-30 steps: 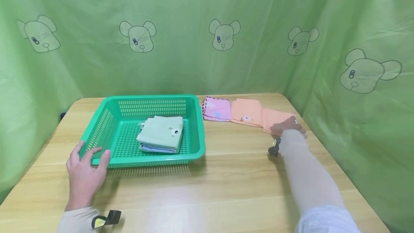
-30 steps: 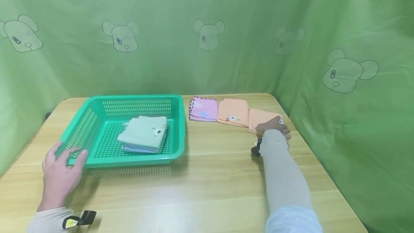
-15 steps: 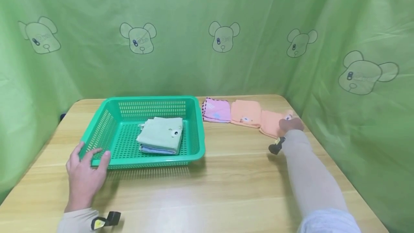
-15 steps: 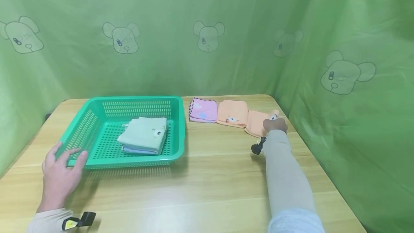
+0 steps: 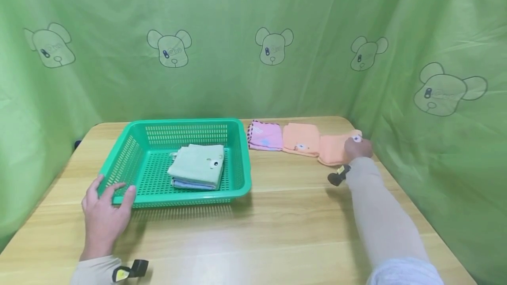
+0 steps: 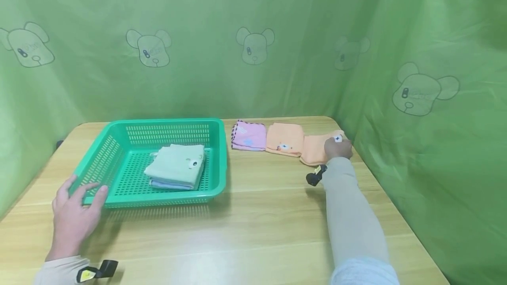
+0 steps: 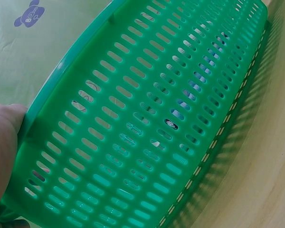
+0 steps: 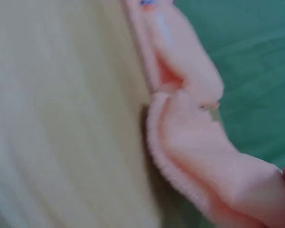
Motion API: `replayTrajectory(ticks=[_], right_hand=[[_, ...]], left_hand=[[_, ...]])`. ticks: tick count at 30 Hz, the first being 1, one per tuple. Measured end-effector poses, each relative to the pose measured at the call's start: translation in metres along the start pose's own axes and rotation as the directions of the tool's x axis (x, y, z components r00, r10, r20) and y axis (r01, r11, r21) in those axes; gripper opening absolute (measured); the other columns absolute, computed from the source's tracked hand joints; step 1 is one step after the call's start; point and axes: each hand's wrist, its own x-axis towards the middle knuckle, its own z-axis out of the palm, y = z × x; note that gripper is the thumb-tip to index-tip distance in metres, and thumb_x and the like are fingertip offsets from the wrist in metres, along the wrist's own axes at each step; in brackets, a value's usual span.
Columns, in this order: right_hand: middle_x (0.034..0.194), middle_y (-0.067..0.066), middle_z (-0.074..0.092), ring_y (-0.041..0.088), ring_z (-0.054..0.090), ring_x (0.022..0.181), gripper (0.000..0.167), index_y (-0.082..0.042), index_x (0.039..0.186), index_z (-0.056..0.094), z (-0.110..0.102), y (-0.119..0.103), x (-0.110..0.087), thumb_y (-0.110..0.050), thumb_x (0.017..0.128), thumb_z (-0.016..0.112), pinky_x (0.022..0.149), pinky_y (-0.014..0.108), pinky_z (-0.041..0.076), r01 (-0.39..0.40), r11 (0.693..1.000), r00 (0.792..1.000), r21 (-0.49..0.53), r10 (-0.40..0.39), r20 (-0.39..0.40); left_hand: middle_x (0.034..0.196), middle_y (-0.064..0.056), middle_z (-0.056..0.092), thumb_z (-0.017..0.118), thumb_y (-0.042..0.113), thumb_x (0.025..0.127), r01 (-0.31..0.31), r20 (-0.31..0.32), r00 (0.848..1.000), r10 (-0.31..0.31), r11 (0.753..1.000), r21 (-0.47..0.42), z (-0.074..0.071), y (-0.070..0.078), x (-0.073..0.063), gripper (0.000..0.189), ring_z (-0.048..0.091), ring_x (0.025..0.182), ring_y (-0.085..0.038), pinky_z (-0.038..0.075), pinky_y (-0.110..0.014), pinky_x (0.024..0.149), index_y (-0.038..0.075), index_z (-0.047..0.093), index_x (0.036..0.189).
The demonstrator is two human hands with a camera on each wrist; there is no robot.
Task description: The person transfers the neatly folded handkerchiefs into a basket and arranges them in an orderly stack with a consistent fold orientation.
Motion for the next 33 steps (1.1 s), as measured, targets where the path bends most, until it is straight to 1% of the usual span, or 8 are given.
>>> replayTrajectory(ticks=[3, 6, 10, 14, 17, 23, 30, 33], right_hand=[[0.129, 0.024, 0.05, 0.035, 0.05, 0.108, 0.053, 0.006, 0.136, 0.044, -0.004, -0.008, -0.008, -0.024, 0.092, 0.04, 0.087, 0.035, 0.044, 0.046, 0.999, 0.998, -0.022, -0.045, 0.036], [0.127, 0.023, 0.05, 0.033, 0.05, 0.103, 0.051, 0.004, 0.132, 0.047, -0.004, -0.017, -0.013, -0.029, 0.094, 0.038, 0.085, 0.034, 0.044, 0.052, 0.999, 0.997, 0.012, -0.052, 0.049], [0.122, 0.015, 0.051, 0.026, 0.05, 0.098, 0.036, -0.009, 0.116, 0.055, 0.0, -0.025, -0.015, -0.033, 0.095, 0.038, 0.086, 0.031, 0.045, 0.016, 0.993, 0.999, 0.113, -0.02, 0.034], [0.114, 0.005, 0.051, 0.021, 0.048, 0.096, 0.011, -0.019, 0.098, 0.052, 0.003, -0.028, -0.008, -0.026, 0.092, 0.046, 0.092, 0.031, 0.043, -0.026, 0.983, 0.999, 0.183, 0.02, 0.032], [0.104, 0.0, 0.048, 0.016, 0.046, 0.091, 0.005, -0.02, 0.093, 0.05, 0.005, -0.03, -0.004, -0.025, 0.091, 0.049, 0.088, 0.028, 0.042, -0.053, 0.973, 0.998, 0.223, 0.047, 0.032], [0.094, -0.005, 0.046, 0.01, 0.043, 0.08, 0.013, -0.022, 0.089, 0.049, 0.004, -0.038, -0.008, -0.031, 0.097, 0.049, 0.075, 0.024, 0.039, -0.078, 0.946, 0.997, 0.314, 0.069, 0.039], [0.094, -0.006, 0.048, 0.007, 0.043, 0.074, 0.009, -0.021, 0.095, 0.054, 0.002, -0.046, -0.014, -0.03, 0.097, 0.056, 0.062, 0.018, 0.04, -0.089, 0.882, 0.995, 0.463, 0.06, 0.076], [0.094, -0.006, 0.047, 0.007, 0.042, 0.071, 0.008, -0.023, 0.097, 0.054, 0.002, -0.051, -0.018, -0.03, 0.097, 0.057, 0.057, 0.018, 0.039, -0.103, 0.861, 0.993, 0.498, 0.062, 0.098]], left_hand=[[0.159, -0.019, 0.009, 0.053, 0.042, 0.098, -0.001, 0.002, 1.0, 0.001, 1.0, -0.005, 0.001, 0.001, 0.0, 0.052, 0.008, 0.14, -0.049, 0.019, -0.079, 0.096, -0.001, 0.056, 0.126], [0.159, -0.019, 0.009, 0.053, 0.041, 0.098, -0.004, 0.0, 1.0, 0.004, 1.0, -0.01, 0.001, 0.001, 0.0, 0.051, 0.008, 0.14, -0.049, 0.018, -0.078, 0.097, -0.002, 0.057, 0.126], [0.159, -0.019, 0.009, 0.053, 0.041, 0.098, -0.004, -0.001, 1.0, 0.004, 1.0, -0.013, 0.001, 0.001, 0.001, 0.051, 0.008, 0.14, -0.049, 0.017, -0.078, 0.097, -0.001, 0.057, 0.125], [0.159, -0.018, 0.009, 0.053, 0.041, 0.098, 0.0, 0.0, 1.0, 0.0, 1.0, -0.011, 0.0, 0.0, 0.0, 0.051, 0.007, 0.14, -0.049, 0.018, -0.079, 0.097, -0.001, 0.056, 0.126], [0.159, -0.019, 0.009, 0.053, 0.041, 0.098, -0.001, 0.002, 1.0, 0.001, 1.0, -0.009, 0.0, 0.001, 0.0, 0.051, 0.007, 0.14, -0.049, 0.018, -0.079, 0.097, -0.002, 0.056, 0.126], [0.159, -0.019, 0.009, 0.053, 0.041, 0.098, -0.004, 0.0, 1.0, 0.004, 1.0, -0.008, 0.0, 0.001, 0.0, 0.052, 0.007, 0.14, -0.049, 0.017, -0.079, 0.097, -0.001, 0.056, 0.126], [0.159, -0.019, 0.009, 0.053, 0.041, 0.098, -0.005, -0.001, 1.0, 0.005, 1.0, -0.008, 0.0, 0.001, 0.0, 0.051, 0.008, 0.14, -0.049, 0.017, -0.078, 0.097, -0.001, 0.056, 0.127], [0.159, -0.018, 0.009, 0.053, 0.041, 0.098, -0.002, 0.001, 1.0, 0.002, 1.0, -0.008, 0.0, 0.001, 0.0, 0.052, 0.008, 0.14, -0.049, 0.017, -0.079, 0.097, -0.001, 0.056, 0.127]])
